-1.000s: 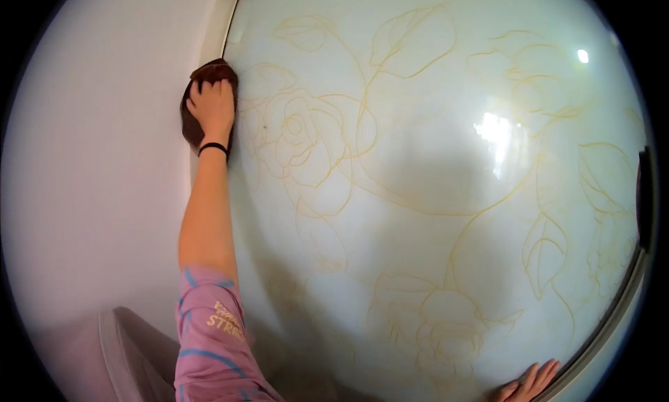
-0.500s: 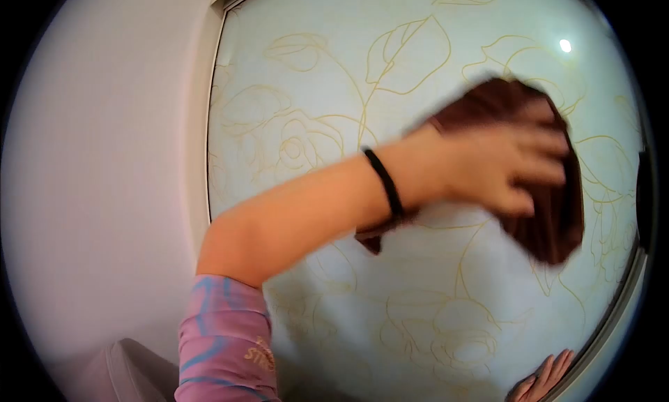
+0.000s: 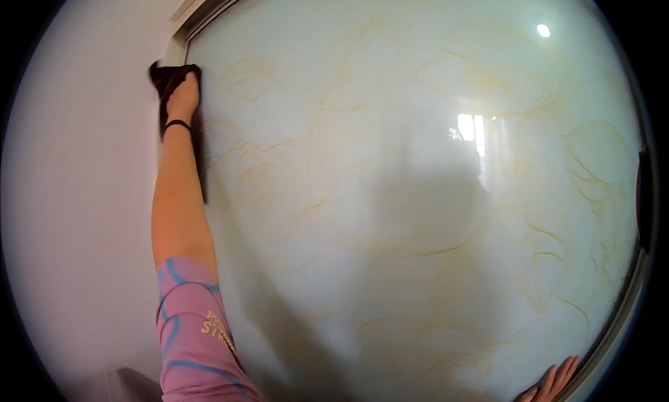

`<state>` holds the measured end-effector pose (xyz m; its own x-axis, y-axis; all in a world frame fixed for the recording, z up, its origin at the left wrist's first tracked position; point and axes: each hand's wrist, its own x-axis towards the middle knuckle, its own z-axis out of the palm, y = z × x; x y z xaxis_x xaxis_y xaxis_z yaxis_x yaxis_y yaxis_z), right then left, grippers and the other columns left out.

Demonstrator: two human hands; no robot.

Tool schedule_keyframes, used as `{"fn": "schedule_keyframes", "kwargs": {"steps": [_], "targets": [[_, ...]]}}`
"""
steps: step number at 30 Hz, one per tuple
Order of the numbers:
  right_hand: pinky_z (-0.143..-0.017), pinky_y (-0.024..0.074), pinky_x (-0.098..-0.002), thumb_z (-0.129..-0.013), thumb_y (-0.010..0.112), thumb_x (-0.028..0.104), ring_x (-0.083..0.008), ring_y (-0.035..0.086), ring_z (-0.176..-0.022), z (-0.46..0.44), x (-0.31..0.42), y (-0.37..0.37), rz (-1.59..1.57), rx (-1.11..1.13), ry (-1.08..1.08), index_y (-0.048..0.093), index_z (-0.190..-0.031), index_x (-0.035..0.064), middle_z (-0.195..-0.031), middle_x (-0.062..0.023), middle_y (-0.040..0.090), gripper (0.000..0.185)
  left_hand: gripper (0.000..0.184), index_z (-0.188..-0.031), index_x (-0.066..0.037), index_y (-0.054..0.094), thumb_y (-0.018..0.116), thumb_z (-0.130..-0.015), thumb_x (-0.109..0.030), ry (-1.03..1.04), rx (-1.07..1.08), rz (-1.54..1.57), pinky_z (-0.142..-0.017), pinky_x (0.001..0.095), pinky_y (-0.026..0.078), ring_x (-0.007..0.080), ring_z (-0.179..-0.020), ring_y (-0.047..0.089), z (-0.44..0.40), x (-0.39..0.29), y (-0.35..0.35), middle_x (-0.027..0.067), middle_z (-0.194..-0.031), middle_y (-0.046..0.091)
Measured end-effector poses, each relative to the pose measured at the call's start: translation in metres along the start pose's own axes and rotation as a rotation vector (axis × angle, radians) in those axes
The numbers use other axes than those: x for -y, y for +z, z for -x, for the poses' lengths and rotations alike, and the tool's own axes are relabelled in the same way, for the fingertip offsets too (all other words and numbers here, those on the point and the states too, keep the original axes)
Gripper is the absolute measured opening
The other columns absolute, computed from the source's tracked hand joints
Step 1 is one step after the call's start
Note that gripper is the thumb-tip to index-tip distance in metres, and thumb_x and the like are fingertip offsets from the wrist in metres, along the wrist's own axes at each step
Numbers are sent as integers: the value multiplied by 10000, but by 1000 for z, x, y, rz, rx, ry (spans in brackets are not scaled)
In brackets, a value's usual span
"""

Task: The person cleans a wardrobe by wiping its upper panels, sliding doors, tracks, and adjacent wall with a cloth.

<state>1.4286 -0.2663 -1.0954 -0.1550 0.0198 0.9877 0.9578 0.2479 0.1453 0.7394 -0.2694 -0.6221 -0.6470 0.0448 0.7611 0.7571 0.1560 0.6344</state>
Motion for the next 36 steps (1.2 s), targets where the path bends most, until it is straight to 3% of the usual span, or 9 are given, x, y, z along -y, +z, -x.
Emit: {"fn": "schedule_keyframes", "kwargs": {"steps": [2, 5, 17, 23, 28, 29, 30, 32, 36], "targets": [[-1085, 285, -626, -952, 421, 251, -508, 356, -1339, 36, 226, 142, -14, 1, -13, 517, -1343, -8, -1464, -261, 398, 478, 672, -1470, 17, 315, 261, -989, -449, 43, -44, 236, -1164, 404, 215, 306, -1448, 250, -127, 234, 101, 190, -1550, 287], [-1083, 282, -628, -954, 412, 258, -515, 351, -1337, 83, 334, 188, -11, 26, -27, 485, -1375, 17, -1470, -260, 389, 490, 689, -1467, 1, 344, 296, -978, -482, 239, -49, 350, -1163, 384, 209, 287, -1455, 237, -187, 331, 155, 157, -1557, 296], [-1063, 290, -653, -941, 396, 275, -527, 349, -1327, 95, 539, 275, 7, 44, 31, 492, -1350, 44, -1457, -262, 395, 479, 304, -1100, -49, 618, 399, -923, -162, 1371, -334, -190, -977, 407, 447, 321, -1184, 551, -32, 194, 159, 176, -1286, 566], [-1130, 196, -606, -1011, 321, 231, -493, 250, -1405, 136, 574, 299, 44, 79, 51, 379, -1455, 41, -1521, -275, 286, 487, 594, -1427, -74, 443, 389, -989, -472, 2062, -295, 356, -1193, 418, 188, 342, -1458, 200, 41, 166, 216, 145, -1547, 315], [-1128, 189, -614, -1000, 312, 194, -508, 247, -1400, 81, 562, 301, 30, 65, 47, 386, -1455, 68, -1517, -261, 303, 478, 535, -1387, -57, 478, 400, -990, -408, 1461, 26, 271, -1150, 411, 267, 359, -1403, 312, -95, 243, 170, 197, -1488, 387], [-1130, 186, -611, -996, 315, 187, -508, 247, -1400, 82, 564, 301, 37, 62, 59, 391, -1451, 71, -1517, -258, 304, 476, 505, -1378, -50, 499, 477, -979, -359, 1372, 255, 557, -1096, 336, 328, 230, -1317, 438, -158, 271, 192, 111, -1416, 499], [-1130, 186, -611, -996, 315, 187, -508, 247, -1400, 63, 575, 297, 57, 65, 72, 391, -1451, 71, -1517, -258, 304, 476, 441, -1263, 1, 563, 415, -981, -305, 1399, -107, 529, -1058, 357, 350, 282, -1264, 480, -200, 302, 192, 150, -1350, 552], [-1072, 303, -626, -958, 376, 169, -493, 403, -1309, 51, 586, 294, 30, 18, 84, 498, -1357, 61, -1412, -259, 447, 431, 507, -1330, -1, 521, 446, -974, -354, 1114, -138, 463, -1083, 359, 324, 312, -1291, 458, -276, 383, 202, 171, -1376, 530], [-1114, 188, -645, -934, 367, 160, -506, 287, -1383, 47, 595, 290, -30, 55, 107, 442, -1418, 103, -1498, -245, 348, 493, 657, -1461, -4, 361, 352, -1003, -474, 494, -87, 438, -1156, 332, 228, 265, -1414, 318, -335, 517, 202, 165, -1513, 377]]}}
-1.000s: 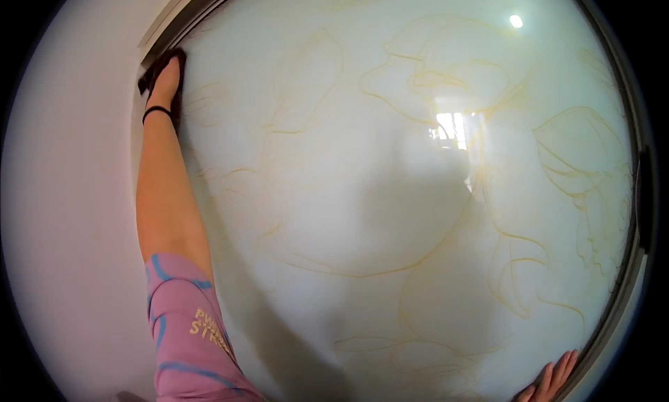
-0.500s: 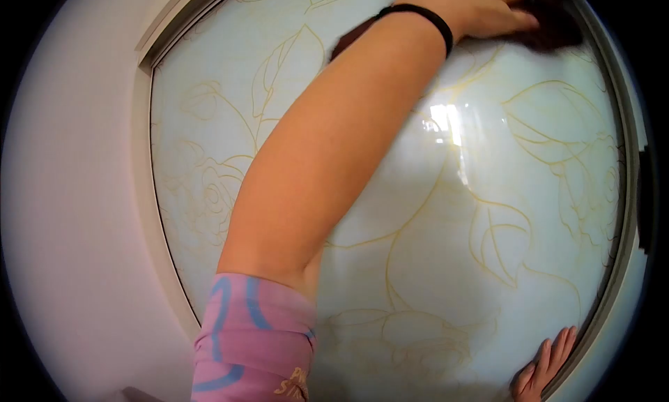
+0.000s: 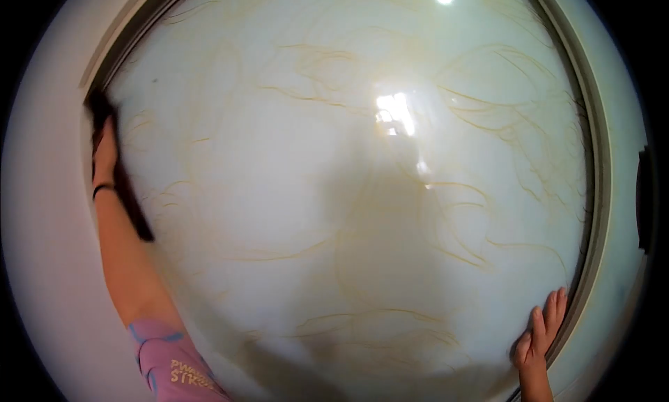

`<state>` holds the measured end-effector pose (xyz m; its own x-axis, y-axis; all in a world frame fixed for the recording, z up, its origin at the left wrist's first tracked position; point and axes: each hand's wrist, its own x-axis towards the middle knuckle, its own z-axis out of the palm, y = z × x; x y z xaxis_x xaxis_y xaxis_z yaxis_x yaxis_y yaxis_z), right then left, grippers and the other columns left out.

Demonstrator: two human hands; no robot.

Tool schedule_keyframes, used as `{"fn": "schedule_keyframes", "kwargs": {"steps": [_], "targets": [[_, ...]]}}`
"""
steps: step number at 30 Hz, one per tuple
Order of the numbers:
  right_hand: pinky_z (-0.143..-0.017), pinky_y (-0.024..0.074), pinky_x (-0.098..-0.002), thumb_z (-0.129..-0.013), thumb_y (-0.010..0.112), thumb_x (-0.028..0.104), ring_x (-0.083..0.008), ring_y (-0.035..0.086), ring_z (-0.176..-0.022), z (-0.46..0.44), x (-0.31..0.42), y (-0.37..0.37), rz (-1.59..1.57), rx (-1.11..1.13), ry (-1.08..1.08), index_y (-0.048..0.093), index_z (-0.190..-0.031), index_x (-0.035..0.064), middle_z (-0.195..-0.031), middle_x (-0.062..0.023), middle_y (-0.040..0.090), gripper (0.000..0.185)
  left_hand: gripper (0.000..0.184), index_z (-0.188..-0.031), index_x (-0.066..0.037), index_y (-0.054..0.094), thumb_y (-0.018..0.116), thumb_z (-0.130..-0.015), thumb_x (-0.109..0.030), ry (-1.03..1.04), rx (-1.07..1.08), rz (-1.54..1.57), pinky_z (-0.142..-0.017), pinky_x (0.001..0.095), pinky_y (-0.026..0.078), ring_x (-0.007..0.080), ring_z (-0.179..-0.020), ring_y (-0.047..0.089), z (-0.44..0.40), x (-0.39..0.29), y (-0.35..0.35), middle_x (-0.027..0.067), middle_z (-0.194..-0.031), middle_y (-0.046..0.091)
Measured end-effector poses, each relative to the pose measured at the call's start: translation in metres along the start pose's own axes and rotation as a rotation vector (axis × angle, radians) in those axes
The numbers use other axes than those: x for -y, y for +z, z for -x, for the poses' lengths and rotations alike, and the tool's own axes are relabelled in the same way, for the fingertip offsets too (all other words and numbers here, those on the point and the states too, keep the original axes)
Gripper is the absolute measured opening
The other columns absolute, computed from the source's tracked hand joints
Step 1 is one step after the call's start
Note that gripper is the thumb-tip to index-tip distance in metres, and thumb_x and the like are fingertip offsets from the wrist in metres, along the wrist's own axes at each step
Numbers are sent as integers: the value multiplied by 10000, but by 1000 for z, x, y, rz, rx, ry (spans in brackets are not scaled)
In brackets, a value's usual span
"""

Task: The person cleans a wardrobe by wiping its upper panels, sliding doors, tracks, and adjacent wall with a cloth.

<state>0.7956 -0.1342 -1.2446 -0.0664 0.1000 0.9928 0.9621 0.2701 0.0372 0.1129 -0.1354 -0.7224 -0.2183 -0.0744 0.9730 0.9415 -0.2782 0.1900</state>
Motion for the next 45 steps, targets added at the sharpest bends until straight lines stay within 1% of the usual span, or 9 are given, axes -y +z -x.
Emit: {"fn": "schedule_keyframes", "kwargs": {"steps": [6, 14, 16, 24, 31, 34, 38, 43, 45], "targets": [[-1086, 214, -668, -838, 396, 128, -526, 332, -1352, -7, 15, -3, -40, -25, -26, 486, -1369, 94, -1479, -263, 367, 540, 688, -1432, 25, 392, 297, -989, -493, -217, 19, -187, -1156, 376, 221, 294, -1414, 316, 9, 5, -15, 176, -1519, 363], [-1074, 240, -665, -748, 503, 60, -513, 369, -1334, -38, 53, -51, -154, 98, 51, 533, -1321, 93, -1427, -256, 426, 575, 271, -1134, -202, 602, 425, -961, -313, 842, 7, -422, -846, 515, 459, 345, -1029, 617, 85, -297, 58, 124, -1136, 650], [-1079, 224, -671, -749, 521, 61, -517, 345, -1346, -41, 46, -74, -196, 127, 6, 535, -1323, 107, -1440, -258, 407, 577, 247, -1103, -238, 639, 492, -928, -332, 1049, -69, -274, -888, 645, 387, 325, -1198, 506, 123, -356, 91, 45, -1170, 632], [-1080, 140, -721, -809, 626, 89, -529, 217, -1398, -97, 24, -88, 77, 84, 59, 532, -1338, 159, -1519, -230, 298, 542, 556, -1335, -198, 570, 711, -801, -263, 1299, 629, 388, -1152, 512, 268, 407, -1413, 255, 250, -375, 70, 101, -1470, 419], [-1065, 139, -742, -841, 624, 109, -496, 244, -1403, -46, -35, -72, -38, 15, -1, 384, -1436, 87, -1516, -243, 299, 642, 490, -1398, -89, 486, 529, -963, -309, 780, 119, -44, -1169, 453, 213, 383, -1427, 256, 162, -387, 82, 155, -1512, 373], [-1061, 129, -748, -856, 607, 150, -508, 240, -1400, -47, -39, -72, -72, 1, 31, 356, -1437, 18, -1511, -253, 302, 646, 469, -1461, -198, 391, 387, -1016, -348, 897, -143, -729, -1150, 488, 255, 395, -1415, 266, 55, -322, 113, 136, -1534, 333], [-1062, 120, -746, -863, 594, 201, -522, 236, -1395, -47, -45, -76, -109, 51, 34, 356, -1428, -16, -1496, -266, 317, 651, 689, -1533, -317, 229, 258, -925, -640, -114, -6, -262, -1115, 664, 109, 392, -1465, 148, 3, -350, 111, 52, -1615, 164], [-1066, 143, -729, -817, 645, 218, -496, 290, -1383, -47, -42, -78, -155, 37, 53, 455, -1381, 27, -1470, -228, 382, 625, 914, -1483, -14, 325, 300, -854, -676, -104, 44, -157, -1171, 496, 103, 333, -1472, 178, -1, -446, 133, 169, -1565, 270], [-1073, 119, -727, -838, 611, 207, -503, 252, -1398, -49, -43, -80, -142, 45, 36, 408, -1414, 12, -1496, -244, 336, 640, 881, -1501, -73, 316, 313, -855, -673, 85, 63, -127, -1177, 482, 103, 328, -1476, 166, -28, -473, 163, 133, -1578, 257]]}}
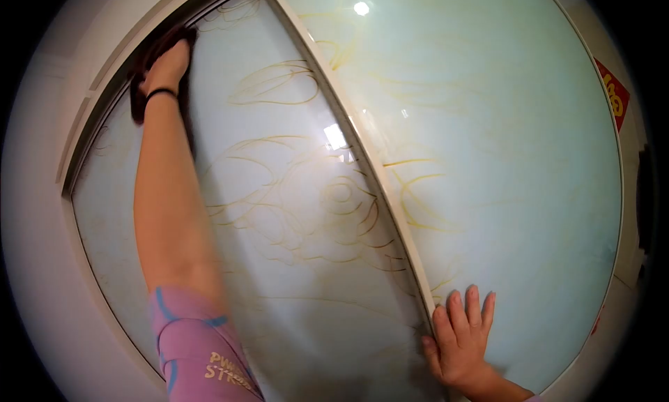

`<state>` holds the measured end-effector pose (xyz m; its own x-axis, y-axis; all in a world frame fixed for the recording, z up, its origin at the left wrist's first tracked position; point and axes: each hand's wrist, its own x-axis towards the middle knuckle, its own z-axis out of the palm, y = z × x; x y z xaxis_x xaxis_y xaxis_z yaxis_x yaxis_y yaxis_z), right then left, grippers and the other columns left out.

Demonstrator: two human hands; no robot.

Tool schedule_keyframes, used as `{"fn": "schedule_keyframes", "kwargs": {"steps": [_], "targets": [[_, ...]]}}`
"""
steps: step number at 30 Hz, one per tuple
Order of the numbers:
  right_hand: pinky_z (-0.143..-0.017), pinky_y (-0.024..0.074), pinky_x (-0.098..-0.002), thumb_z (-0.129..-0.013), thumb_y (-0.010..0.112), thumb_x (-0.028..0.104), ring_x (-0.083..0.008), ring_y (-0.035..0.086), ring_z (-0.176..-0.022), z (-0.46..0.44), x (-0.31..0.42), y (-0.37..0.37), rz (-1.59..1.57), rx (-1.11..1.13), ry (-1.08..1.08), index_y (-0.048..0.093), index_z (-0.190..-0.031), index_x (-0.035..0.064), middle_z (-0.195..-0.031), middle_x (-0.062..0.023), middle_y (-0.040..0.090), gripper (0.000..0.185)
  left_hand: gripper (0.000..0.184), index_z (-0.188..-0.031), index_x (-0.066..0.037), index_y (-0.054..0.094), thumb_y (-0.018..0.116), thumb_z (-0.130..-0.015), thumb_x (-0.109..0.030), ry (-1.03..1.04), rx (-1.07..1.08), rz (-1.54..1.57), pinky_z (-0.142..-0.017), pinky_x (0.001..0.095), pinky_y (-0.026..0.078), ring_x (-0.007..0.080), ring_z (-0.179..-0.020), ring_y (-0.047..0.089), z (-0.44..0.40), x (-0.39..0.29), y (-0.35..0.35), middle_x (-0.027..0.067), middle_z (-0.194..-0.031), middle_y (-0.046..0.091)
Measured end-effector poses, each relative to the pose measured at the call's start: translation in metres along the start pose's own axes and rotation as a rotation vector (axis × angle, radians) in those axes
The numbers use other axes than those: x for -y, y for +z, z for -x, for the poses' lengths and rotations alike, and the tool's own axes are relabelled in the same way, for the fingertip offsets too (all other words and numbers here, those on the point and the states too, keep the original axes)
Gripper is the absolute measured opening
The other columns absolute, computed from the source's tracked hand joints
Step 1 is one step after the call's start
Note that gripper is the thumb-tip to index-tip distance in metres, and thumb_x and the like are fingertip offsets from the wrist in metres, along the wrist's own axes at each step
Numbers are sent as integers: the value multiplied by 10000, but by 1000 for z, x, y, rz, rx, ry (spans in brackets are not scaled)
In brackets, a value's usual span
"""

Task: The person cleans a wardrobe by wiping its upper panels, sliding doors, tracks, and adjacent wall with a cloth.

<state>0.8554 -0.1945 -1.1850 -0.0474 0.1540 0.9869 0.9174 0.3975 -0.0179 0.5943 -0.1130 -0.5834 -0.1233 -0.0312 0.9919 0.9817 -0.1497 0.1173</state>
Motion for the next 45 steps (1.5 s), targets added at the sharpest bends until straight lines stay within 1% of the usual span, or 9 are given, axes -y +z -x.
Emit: {"fn": "schedule_keyframes", "kwargs": {"steps": [10, 13, 15, 20, 25, 36, 41, 43, 45], "targets": [[-1084, 99, -715, -850, 597, 219, -514, 217, -1410, 6, -6, -4, -28, 20, -13, 394, -1435, 12, -1523, -238, 304, 653, 467, -1363, -38, 468, 338, -995, -295, 754, -61, 34, -1109, 432, 327, 367, -1369, 353, 90, -121, -11, 202, -1437, 446], [-1079, 126, -715, -830, 617, 211, -506, 267, -1388, 4, -5, -5, -37, 5, -3, 447, -1389, 20, -1493, -228, 350, 615, 334, -1173, -11, 563, 406, -975, -230, 578, -10, -289, -950, 435, 443, 346, -1077, 564, 137, -119, -7, 216, -1144, 592], [-1074, 154, -716, -812, 636, 207, -495, 318, -1365, 3, -4, -7, -50, 6, 10, 505, -1341, 31, -1462, -214, 399, 573, 263, -1087, -6, 568, 431, -962, -194, 1058, -206, -321, -848, 440, 477, 331, -925, 585, 171, -88, 7, 191, -1008, 591], [-1075, 147, -714, -815, 623, 186, -503, 316, -1364, 2, -6, -7, -38, -26, 16, 492, -1351, 6, -1460, -222, 400, 581, 571, -1243, -23, 600, 577, -808, -393, 913, 221, 55, -1083, 510, 305, 379, -1414, 288, 329, -77, -44, 191, -1459, 421], [-1090, 131, -693, -826, 604, 175, -498, 301, -1377, -3, -9, -11, -44, -3, 12, 475, -1376, 4, -1468, -225, 394, 590, 538, -1110, -60, 618, 687, -707, -409, 1369, 488, 318, -903, 479, 451, 257, -1291, 464, 494, -27, -62, 120, -1346, 515], [-1116, 119, -658, -769, 589, 103, -453, 314, -1391, -2, -3, -11, -60, -39, 35, 497, -1367, 34, -1475, -190, 407, 609, 307, -1136, -9, 556, 445, -964, -237, 809, -142, -412, -944, 483, 450, 362, -1141, 530, 149, -53, -40, 199, -1236, 560], [-1122, 123, -641, -837, 539, 145, -436, 328, -1390, -3, -7, -18, -133, -20, 26, 536, -1347, 39, -1457, -184, 440, 520, 343, -1172, -28, 561, 477, -947, -272, 561, -320, -212, -1079, 487, 364, 383, -1362, 373, 178, -82, -6, 210, -1370, 493], [-1128, 115, -632, -883, 508, 185, -430, 330, -1390, -3, -10, -24, -177, 20, 43, 536, -1353, 49, -1454, -177, 450, 491, 354, -1210, -27, 565, 491, -941, -244, 915, -256, -474, -1086, 501, 339, 364, -1337, 404, 247, -91, -30, 203, -1365, 500], [-1133, 107, -622, -917, 479, 230, -428, 330, -1391, -3, -11, -25, -222, 24, 46, 545, -1347, 60, -1449, -175, 458, 467, 453, -1196, 27, 556, 593, -823, -227, 924, -99, 115, -895, 462, 451, 386, -1031, 542, 314, -84, -34, 209, -1165, 572]]}}
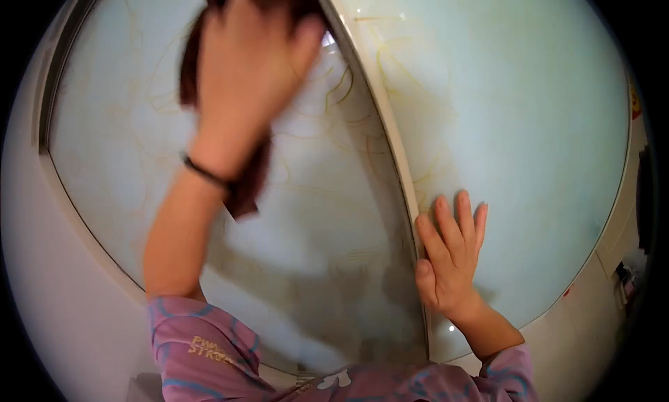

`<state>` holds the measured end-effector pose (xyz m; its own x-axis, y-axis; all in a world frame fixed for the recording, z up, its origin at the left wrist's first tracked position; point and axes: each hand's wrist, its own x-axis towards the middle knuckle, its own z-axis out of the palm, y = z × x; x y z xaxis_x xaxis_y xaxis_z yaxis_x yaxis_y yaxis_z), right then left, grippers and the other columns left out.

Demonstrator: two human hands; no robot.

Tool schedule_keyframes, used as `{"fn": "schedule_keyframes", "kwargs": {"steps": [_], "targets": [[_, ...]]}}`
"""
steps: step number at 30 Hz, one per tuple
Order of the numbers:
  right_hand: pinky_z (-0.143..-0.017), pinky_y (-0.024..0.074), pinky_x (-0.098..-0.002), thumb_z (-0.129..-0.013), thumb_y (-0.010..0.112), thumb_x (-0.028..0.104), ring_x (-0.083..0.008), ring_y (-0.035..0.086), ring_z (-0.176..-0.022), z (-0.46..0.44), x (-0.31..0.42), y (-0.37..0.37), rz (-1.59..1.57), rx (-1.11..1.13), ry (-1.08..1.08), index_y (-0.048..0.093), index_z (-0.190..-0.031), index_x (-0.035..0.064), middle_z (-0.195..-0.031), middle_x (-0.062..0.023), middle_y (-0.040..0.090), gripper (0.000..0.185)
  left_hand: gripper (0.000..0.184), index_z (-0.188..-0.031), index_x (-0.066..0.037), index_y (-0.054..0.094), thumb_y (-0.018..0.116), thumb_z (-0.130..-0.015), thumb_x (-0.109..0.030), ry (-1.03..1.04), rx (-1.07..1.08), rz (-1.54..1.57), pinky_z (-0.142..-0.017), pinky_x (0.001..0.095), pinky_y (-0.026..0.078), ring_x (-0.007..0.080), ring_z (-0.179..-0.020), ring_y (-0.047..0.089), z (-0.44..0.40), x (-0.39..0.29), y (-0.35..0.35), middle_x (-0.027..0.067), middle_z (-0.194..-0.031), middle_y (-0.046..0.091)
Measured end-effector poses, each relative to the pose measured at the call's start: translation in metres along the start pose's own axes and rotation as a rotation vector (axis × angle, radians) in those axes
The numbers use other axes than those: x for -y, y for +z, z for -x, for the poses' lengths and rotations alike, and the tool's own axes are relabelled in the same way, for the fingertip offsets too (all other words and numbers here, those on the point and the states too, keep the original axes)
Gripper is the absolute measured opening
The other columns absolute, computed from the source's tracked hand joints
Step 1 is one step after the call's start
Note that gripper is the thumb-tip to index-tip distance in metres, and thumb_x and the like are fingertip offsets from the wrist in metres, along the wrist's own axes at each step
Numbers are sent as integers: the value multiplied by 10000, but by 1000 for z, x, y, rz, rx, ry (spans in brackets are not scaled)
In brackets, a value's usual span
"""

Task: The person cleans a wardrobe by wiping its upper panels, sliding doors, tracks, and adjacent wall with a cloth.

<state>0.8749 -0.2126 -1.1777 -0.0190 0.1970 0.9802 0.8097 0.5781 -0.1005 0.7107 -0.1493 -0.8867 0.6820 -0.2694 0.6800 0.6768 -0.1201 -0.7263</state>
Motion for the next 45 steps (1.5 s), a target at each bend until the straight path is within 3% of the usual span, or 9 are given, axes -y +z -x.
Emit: {"fn": "schedule_keyframes", "kwargs": {"steps": [7, 11, 16, 17, 25, 31, 38, 41, 45], "targets": [[-1135, 99, -620, -936, 458, 256, -443, 322, -1390, -5, -1, 5, 72, -54, -19, 548, -1335, 47, -1449, -192, 452, 459, 469, -1322, -97, 551, 537, -870, -221, 302, 818, 593, -885, 280, 446, 169, -1219, 535, 219, -179, -78, 47, -1410, 512], [-1133, 91, -619, -911, 480, 198, -451, 306, -1395, -11, -3, 9, 73, -75, -33, 529, -1351, 40, -1457, -204, 437, 470, 447, -1361, -148, 544, 519, -916, -184, 288, 524, 698, -751, 214, 419, 94, -1244, 535, 266, -191, -80, -19, -1439, 502], [-1133, 79, -617, -884, 493, 150, -457, 299, -1396, -12, 1, 13, 55, -85, -32, 516, -1365, 39, -1469, -204, 424, 495, 615, -1280, -354, 542, 695, -689, -429, 207, 801, 266, -896, 497, 437, 187, -1319, 429, 140, -79, -73, -90, -1353, 519], [-1134, 78, -616, -878, 501, 136, -455, 299, -1397, -13, 0, 13, 55, -101, -33, 514, -1368, 41, -1469, -203, 424, 500, 573, -1202, -304, 599, 709, -650, -416, 114, 410, 250, -882, 539, 404, 209, -1285, 464, 135, -39, -52, -66, -1322, 545], [-1147, 78, -585, -848, 518, 47, -435, 295, -1409, -12, 3, 11, 54, -79, -6, 552, -1338, 41, -1460, -200, 440, 491, 606, -1448, -13, 375, 317, -1024, -441, -365, 108, -424, -1154, 419, 222, 359, -1392, 317, 51, 272, -18, 203, -1509, 354], [-1148, 69, -582, -871, 505, 95, -442, 288, -1412, -41, 24, 11, 67, -131, -32, 558, -1333, 33, -1451, -208, 452, 470, 543, -1274, -112, 591, 493, -918, -510, -434, 139, -290, -1020, 596, 321, 436, -1136, 524, 149, 94, -59, 188, -1263, 577], [-1144, 54, -592, -913, 459, 206, -462, 244, -1422, -35, 18, 2, 85, -105, -75, 515, -1364, 13, -1485, -226, 397, 493, 324, -1139, -268, 634, 663, -827, -352, -73, 851, 569, -697, 310, 509, 148, -1155, 544, 375, -207, -133, -92, -1162, 586], [-1146, 39, -588, -940, 434, 253, -460, 206, -1436, -30, 18, -3, 163, -62, -81, 448, -1413, 5, -1521, -236, 330, 535, 386, -1198, -280, 594, 679, -826, -341, 6, 671, 590, -736, 259, 527, 112, -1194, 537, 401, -220, -136, -112, -1145, 582], [-1148, 42, -585, -955, 416, 275, -464, 197, -1435, -16, -1, 0, 176, -52, -78, 414, -1432, -11, -1527, -244, 312, 556, 341, -1054, -252, 633, 673, -723, -323, -206, 1310, 674, -767, 416, 513, 166, -1217, 517, 296, -134, -120, -15, -1202, 589]]}}
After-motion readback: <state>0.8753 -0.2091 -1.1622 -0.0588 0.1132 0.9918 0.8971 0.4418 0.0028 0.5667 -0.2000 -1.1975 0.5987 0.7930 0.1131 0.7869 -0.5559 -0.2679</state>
